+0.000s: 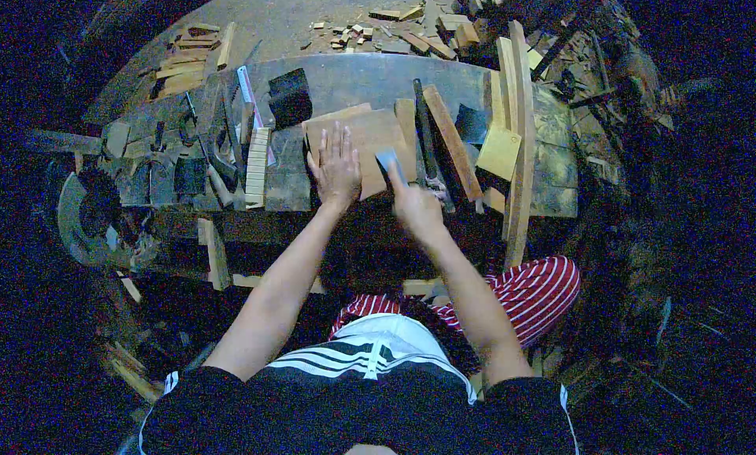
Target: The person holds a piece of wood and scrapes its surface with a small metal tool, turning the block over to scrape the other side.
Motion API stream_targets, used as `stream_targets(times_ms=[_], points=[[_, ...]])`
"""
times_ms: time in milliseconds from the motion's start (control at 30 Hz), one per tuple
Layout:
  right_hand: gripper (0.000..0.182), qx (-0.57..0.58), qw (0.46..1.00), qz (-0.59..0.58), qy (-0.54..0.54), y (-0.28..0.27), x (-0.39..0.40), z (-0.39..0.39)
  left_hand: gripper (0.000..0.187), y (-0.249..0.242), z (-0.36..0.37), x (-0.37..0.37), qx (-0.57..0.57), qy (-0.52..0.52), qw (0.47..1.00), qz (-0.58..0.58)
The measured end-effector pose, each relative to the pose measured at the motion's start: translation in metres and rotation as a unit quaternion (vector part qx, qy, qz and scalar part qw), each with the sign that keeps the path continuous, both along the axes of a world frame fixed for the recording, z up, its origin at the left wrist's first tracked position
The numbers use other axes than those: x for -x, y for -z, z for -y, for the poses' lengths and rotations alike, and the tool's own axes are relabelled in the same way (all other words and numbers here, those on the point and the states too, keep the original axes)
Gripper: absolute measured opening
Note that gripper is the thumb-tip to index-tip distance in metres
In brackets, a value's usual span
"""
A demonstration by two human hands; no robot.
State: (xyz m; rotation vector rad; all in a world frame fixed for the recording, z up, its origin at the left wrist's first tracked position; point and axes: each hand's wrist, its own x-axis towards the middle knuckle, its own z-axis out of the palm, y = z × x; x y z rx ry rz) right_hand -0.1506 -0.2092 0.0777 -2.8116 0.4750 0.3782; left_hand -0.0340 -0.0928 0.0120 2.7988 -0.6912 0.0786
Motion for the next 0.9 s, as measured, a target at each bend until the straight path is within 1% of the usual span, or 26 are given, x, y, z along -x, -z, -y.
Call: stream_targets(times_ms=[33,100,133,200,233,300,333,400,500,533,600,633,700,733,767,800,833,867,900], points=[[0.068,-0.008,1.0,-0.011,0.003,0.007,-0.02,0.005,0.048,0.0,0.0,0.0,0.001,0.002,1.0,0.001],[0.064,-0.017,0.999,0.027,0.018,0.02,-0.062,0.01,0.048,0.001,-0.001,-0.001,0.001,0.0,1.0,0.007],[0.064,-0.017,0.999,0.03,0.015,0.028,-0.067,0.012,0.048,0.004,0.0,-0.001,0.008,0.001,1.0,0.013],[0.06,0.02,0.985,0.167,-0.023,0.039,-0.071,0.013,0.048,0.008,-0.003,-0.003,0.013,0.004,1.0,0.021],[0.06,0.022,0.985,0.168,-0.022,0.032,-0.061,0.011,0.049,0.009,-0.003,-0.002,0.018,0.001,1.0,0.022],[0.061,0.018,0.997,0.072,-0.031,0.015,-0.021,-0.002,0.049,0.01,-0.002,-0.002,0.024,-0.003,1.0,0.019],[0.061,0.018,0.997,0.068,-0.033,0.006,0.0,-0.011,0.049,0.004,-0.002,-0.001,0.015,-0.004,1.0,0.013],[0.062,0.002,1.0,-0.003,-0.019,-0.008,0.03,-0.022,0.049,0.005,-0.002,-0.002,0.007,-0.01,1.0,0.002],[0.063,0.007,1.0,-0.009,-0.013,-0.007,0.013,-0.021,0.049,0.011,0.0,-0.001,0.008,-0.011,1.0,0.003],[0.069,-0.007,1.0,0.009,-0.004,0.005,-0.005,-0.016,0.049,0.011,0.0,-0.002,0.022,-0.011,1.0,0.005],[0.067,-0.014,0.999,0.05,0.005,0.027,-0.044,-0.005,0.049,0.013,-0.002,-0.003,0.035,-0.013,0.999,0.012],[0.067,-0.015,0.998,0.054,0.002,0.03,-0.06,-0.003,0.051,0.017,-0.004,-0.005,0.024,-0.007,1.0,0.005],[0.063,-0.032,0.993,0.115,-0.01,0.031,-0.08,0.0,0.053,0.016,-0.011,-0.008,0.016,-0.002,1.0,0.0],[0.063,-0.028,0.993,0.115,-0.011,0.03,-0.083,0.0,0.055,0.015,-0.017,-0.01,0.178,-0.037,0.982,-0.058],[0.063,-0.026,0.995,0.101,-0.011,0.03,-0.084,0.002,0.058,0.014,-0.019,-0.01,0.336,-0.069,0.932,-0.115],[0.062,-0.023,0.996,0.085,-0.009,0.03,-0.083,0.003,0.064,0.006,-0.019,-0.004,0.402,-0.126,0.905,-0.052],[0.062,-0.021,0.996,0.082,-0.007,0.031,-0.079,0.004,0.064,0.008,-0.019,-0.002,0.403,-0.126,0.905,-0.055],[0.062,-0.038,0.994,0.101,-0.003,0.032,-0.075,0.002,0.064,0.011,-0.02,-0.004,0.281,-0.124,0.949,-0.071],[0.063,-0.057,0.991,0.12,0.002,0.034,-0.07,-0.004,0.065,0.013,-0.024,-0.004,0.152,-0.12,0.977,-0.084]])
